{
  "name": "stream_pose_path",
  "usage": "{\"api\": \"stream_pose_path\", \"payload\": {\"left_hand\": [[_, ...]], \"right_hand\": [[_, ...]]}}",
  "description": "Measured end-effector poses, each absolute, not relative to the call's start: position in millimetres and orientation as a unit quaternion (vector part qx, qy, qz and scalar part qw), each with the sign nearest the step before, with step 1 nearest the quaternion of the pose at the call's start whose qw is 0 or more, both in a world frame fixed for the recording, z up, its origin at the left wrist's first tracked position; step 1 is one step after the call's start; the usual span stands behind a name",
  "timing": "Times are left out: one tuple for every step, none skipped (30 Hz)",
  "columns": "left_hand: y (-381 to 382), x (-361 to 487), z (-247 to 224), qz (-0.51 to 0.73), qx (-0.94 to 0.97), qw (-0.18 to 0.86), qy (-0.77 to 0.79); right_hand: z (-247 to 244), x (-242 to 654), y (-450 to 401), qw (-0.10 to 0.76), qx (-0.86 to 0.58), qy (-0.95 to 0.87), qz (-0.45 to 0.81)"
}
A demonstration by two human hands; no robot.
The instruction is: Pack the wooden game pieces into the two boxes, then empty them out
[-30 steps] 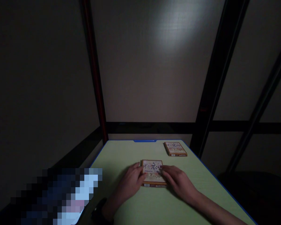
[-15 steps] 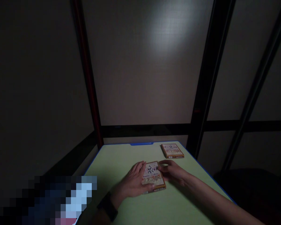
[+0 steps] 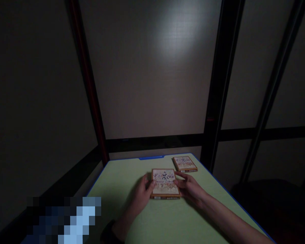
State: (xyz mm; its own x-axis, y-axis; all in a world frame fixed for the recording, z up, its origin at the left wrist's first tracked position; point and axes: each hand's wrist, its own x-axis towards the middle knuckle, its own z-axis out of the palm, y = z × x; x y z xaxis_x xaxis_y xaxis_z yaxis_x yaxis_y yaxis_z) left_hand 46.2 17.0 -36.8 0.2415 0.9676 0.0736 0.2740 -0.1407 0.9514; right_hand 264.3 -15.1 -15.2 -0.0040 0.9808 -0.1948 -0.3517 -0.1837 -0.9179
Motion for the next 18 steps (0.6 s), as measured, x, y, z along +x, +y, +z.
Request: {"api": "stream_pose_path", "payload": {"left_hand": [[16.9, 49.9, -33.4, 0.387, 0.587, 0.542, 0.46], [16.9, 53.6, -29.7, 0.383, 0.526, 0.621, 0.437], [17.3, 57.6, -26.2, 0.381, 0.473, 0.677, 0.416], [18.5, 62.4, -23.1, 0.383, 0.432, 0.712, 0.399], [20.5, 68.3, -20.4, 0.393, 0.401, 0.729, 0.391], [23.8, 75.5, -18.1, 0.406, 0.379, 0.736, 0.387], [28.2, 84.4, -15.9, 0.417, 0.364, 0.739, 0.384], [33.9, 94.8, -13.5, 0.428, 0.355, 0.74, 0.379], [40.5, 106.5, -10.9, 0.432, 0.352, 0.744, 0.367], [47.9, 119.2, -7.8, 0.423, 0.354, 0.753, 0.358], [55.8, 132.4, -4.6, 0.407, 0.354, 0.763, 0.357], [64.0, 145.3, -1.4, 0.392, 0.353, 0.769, 0.361], [72.4, 157.5, 1.5, 0.386, 0.361, 0.77, 0.356], [80.7, 168.5, 3.6, 0.388, 0.379, 0.761, 0.356], [88.8, 177.7, 4.8, 0.383, 0.411, 0.741, 0.367], [96.4, 185.0, 5.0, 0.367, 0.456, 0.708, 0.396], [103.4, 190.2, 4.2, 0.344, 0.504, 0.665, 0.431], [109.5, 193.3, 2.6, 0.319, 0.543, 0.622, 0.466]], "right_hand": [[-13.4, 266.9, -13.8, 0.545, -0.452, -0.34, 0.619], [-11.9, 269.8, -11.9, 0.55, -0.45, -0.337, 0.618], [-10.9, 273.3, -9.3, 0.552, -0.449, -0.336, 0.617], [-10.4, 277.4, -6.1, 0.555, -0.448, -0.337, 0.614], [-10.3, 282.5, -2.1, 0.561, -0.446, -0.34, 0.609], [-10.3, 288.7, 2.6, 0.568, -0.446, -0.344, 0.6], [-10.3, 295.9, 8.0, 0.577, -0.448, -0.348, 0.588], [-9.9, 304.0, 13.9, 0.585, -0.451, -0.354, 0.574], [-9.1, 312.9, 20.2, 0.591, -0.454, -0.363, 0.559], [-8.0, 322.1, 26.9, 0.596, -0.459, -0.373, 0.544], [-6.5, 331.4, 33.8, 0.599, -0.463, -0.383, 0.53], [-4.9, 340.4, 40.8, 0.6, -0.472, -0.391, 0.514], [-3.5, 348.8, 47.9, 0.598, -0.491, -0.398, 0.493], [-2.4, 356.6, 54.8, 0.586, -0.526, -0.412, 0.458], [-1.6, 363.8, 61.4, 0.566, -0.571, -0.428, 0.412], [-1.4, 370.3, 67.5, 0.54, -0.618, -0.444, 0.362], [-1.5, 376.2, 72.7, 0.51, -0.657, -0.458, 0.313], [-1.9, 381.8, 76.9, 0.483, -0.688, -0.468, 0.273]]}}
